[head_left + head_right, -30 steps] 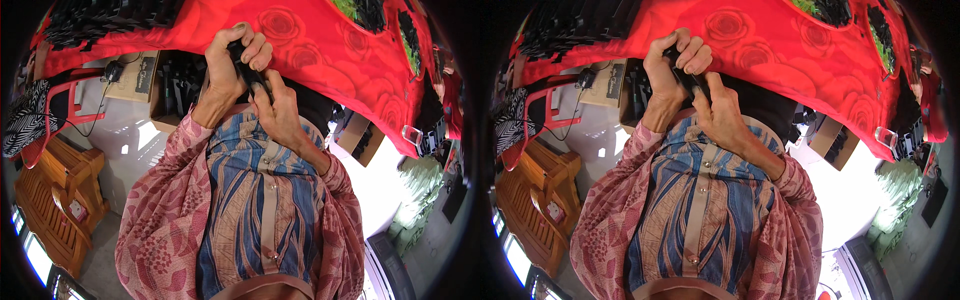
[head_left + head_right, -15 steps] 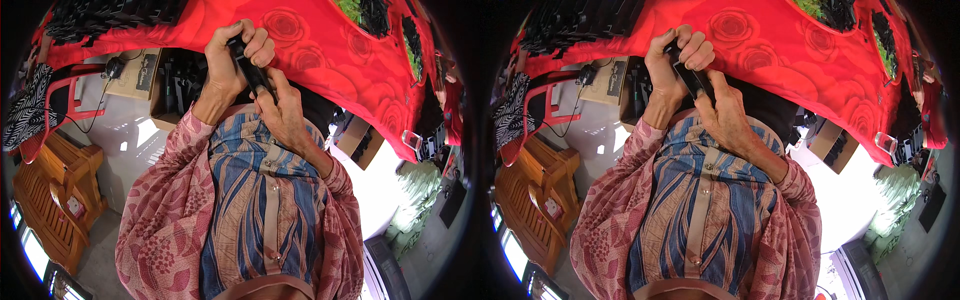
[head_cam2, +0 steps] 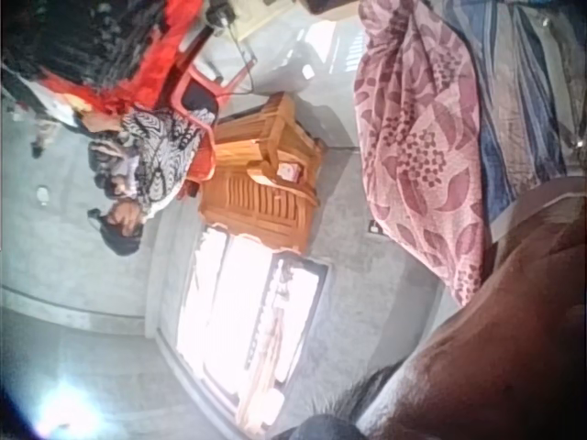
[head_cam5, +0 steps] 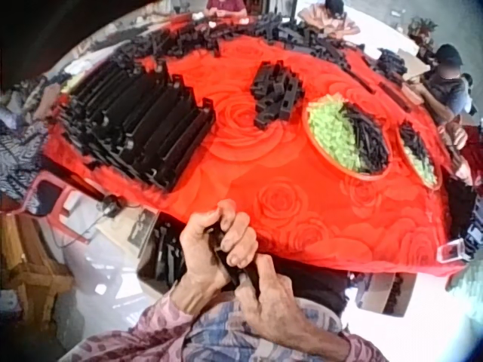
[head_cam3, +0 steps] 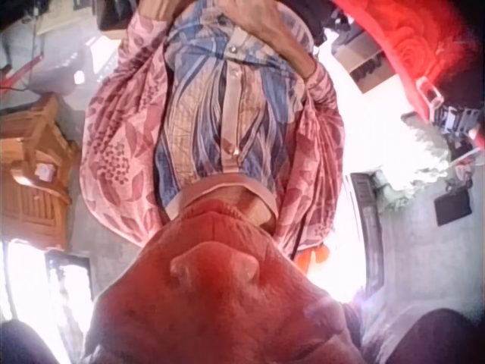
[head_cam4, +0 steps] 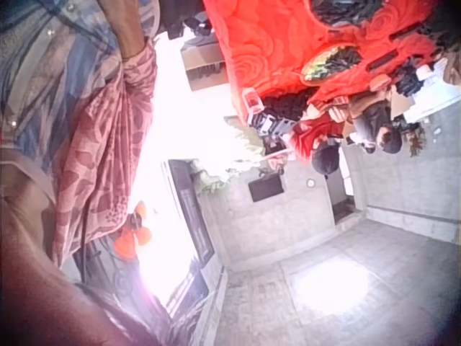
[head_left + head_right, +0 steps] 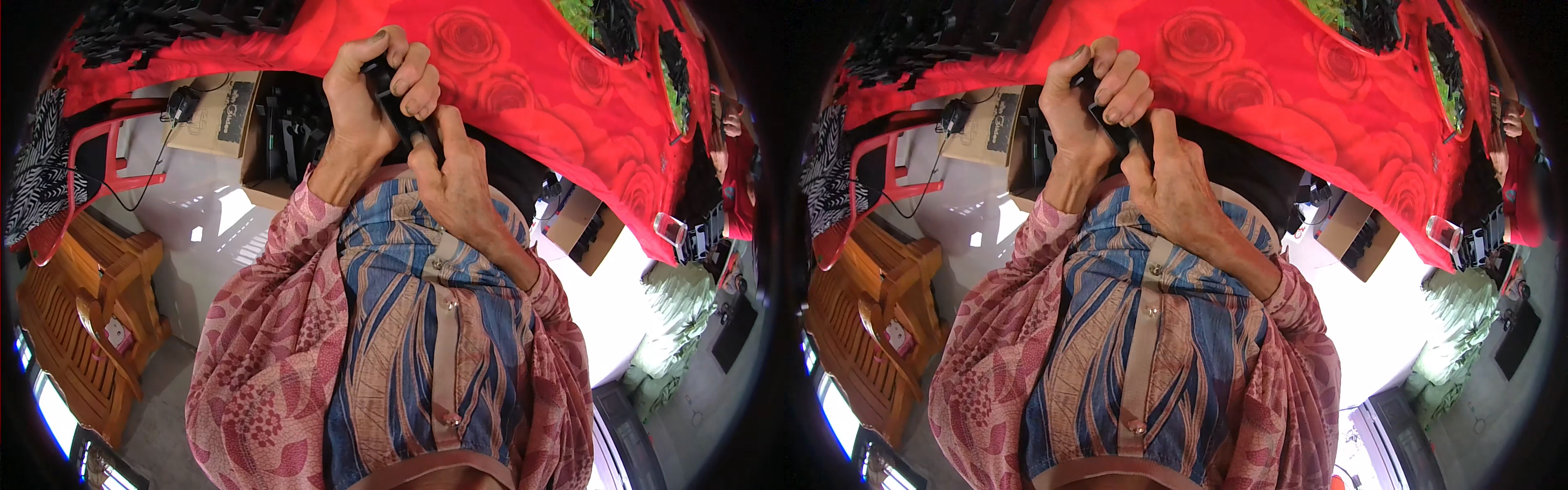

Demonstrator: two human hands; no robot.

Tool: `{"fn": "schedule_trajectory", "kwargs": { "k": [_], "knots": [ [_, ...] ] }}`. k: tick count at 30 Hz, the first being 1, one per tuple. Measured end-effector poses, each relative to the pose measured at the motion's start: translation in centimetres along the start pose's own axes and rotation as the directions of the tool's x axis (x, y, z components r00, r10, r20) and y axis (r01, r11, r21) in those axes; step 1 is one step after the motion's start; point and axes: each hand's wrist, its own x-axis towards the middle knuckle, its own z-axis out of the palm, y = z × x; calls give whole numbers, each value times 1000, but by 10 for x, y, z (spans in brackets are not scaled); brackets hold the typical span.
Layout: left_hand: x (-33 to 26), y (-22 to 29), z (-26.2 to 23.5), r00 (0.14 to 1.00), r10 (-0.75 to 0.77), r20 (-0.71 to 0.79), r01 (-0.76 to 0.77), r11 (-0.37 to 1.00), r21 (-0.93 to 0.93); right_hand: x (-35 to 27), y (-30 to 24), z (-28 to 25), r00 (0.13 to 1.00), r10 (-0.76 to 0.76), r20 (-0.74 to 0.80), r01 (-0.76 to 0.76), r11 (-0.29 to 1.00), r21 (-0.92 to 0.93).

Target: Assembling black plastic components by hand at a workstation.

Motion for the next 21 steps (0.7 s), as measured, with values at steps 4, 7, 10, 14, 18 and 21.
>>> {"fn": "schedule_trajectory", "kwargs": {
  "k": [4,7,10,14,18,21],
  "knots": [
    [1,4,4,998,26,59,-29,998,51,0,-7,-3,999,31,6,-31,998,47],
    [4,9,3,979,1,202,4,1000,-24,-1,-6,-2,999,47,-6,-46,991,125],
    [5,11,8,980,15,200,-17,1000,9,0,-5,-3,1000,17,-11,-16,991,136],
    [3,14,21,978,13,208,-19,1000,25,-1,-13,-6,1000,-12,-14,14,992,122],
    [0,18,51,990,49,135,-69,987,148,-2,-18,-15,999,30,40,-35,988,148],
    [0,16,66,990,72,125,-98,970,222,-1,-23,-17,998,63,-19,-59,986,156]
  ]
}}
